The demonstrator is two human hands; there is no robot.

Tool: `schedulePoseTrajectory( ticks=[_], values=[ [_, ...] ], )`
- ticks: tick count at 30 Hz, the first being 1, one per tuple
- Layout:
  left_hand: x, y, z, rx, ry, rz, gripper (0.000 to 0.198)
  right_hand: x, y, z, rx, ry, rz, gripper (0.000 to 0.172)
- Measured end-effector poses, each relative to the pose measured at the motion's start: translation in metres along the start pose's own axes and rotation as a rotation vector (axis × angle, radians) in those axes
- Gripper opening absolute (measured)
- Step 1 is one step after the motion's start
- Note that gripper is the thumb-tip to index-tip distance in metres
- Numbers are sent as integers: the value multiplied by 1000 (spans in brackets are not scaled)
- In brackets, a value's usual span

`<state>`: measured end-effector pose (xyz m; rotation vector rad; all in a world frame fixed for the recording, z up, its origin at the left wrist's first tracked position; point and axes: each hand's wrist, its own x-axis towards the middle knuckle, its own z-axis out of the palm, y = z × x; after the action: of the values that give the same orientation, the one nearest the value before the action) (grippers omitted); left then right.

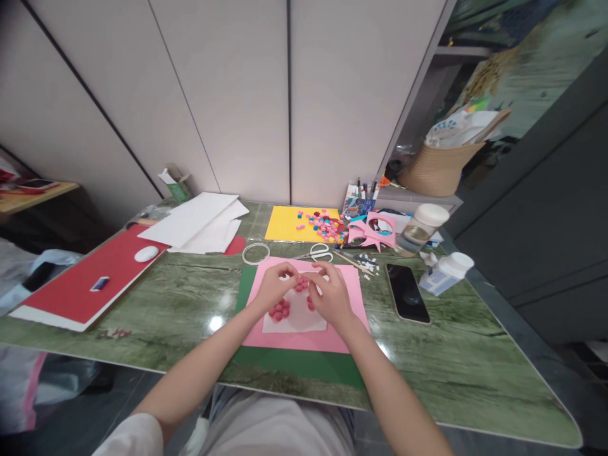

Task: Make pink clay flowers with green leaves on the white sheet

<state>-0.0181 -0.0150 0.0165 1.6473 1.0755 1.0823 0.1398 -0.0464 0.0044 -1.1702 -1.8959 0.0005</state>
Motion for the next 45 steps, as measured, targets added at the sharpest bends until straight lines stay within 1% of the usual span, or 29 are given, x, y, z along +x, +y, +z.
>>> schedulePoseTrajectory(
  ticks=[3,6,8,11,13,16,19,23,25,28,34,36,41,45],
  values=[
    [4,-3,-2,-211,-125,-131,5,-1,0,1,-28,-8,-14,26],
    [5,-5,-4,-334,-207,-182,6,-2,-1,2,-44,-14,-17,24],
    [5,-5,-5,-374,-222,-186,7,-2,-1,2,-46,-15,-16,25],
    [5,-6,-4,-371,-218,-184,6,-1,-4,1,-36,-17,-6,24],
    [5,-6,-4,-353,-220,-179,6,1,-6,0,-10,-27,21,21],
    [6,-6,-4,-311,-206,-154,5,5,-9,-3,67,-38,101,17],
    [5,-4,-4,-171,-135,-86,4,8,-10,-6,140,-19,160,12],
    [-1,1,-2,100,-11,83,5,9,-11,-7,139,9,145,4],
    [-3,4,-1,172,4,136,7,9,-12,-6,109,25,121,3],
    [-6,7,-1,243,9,169,10,7,-12,-5,100,44,108,2],
    [-7,11,-1,316,6,217,11,6,-11,-4,109,34,195,6],
    [-8,11,-1,337,7,231,10,6,-12,-3,109,25,202,8],
    [-8,12,0,364,16,250,9,5,-12,-1,74,43,166,9],
    [-9,13,0,306,1,222,11,3,-10,1,20,89,111,7]
  ],
)
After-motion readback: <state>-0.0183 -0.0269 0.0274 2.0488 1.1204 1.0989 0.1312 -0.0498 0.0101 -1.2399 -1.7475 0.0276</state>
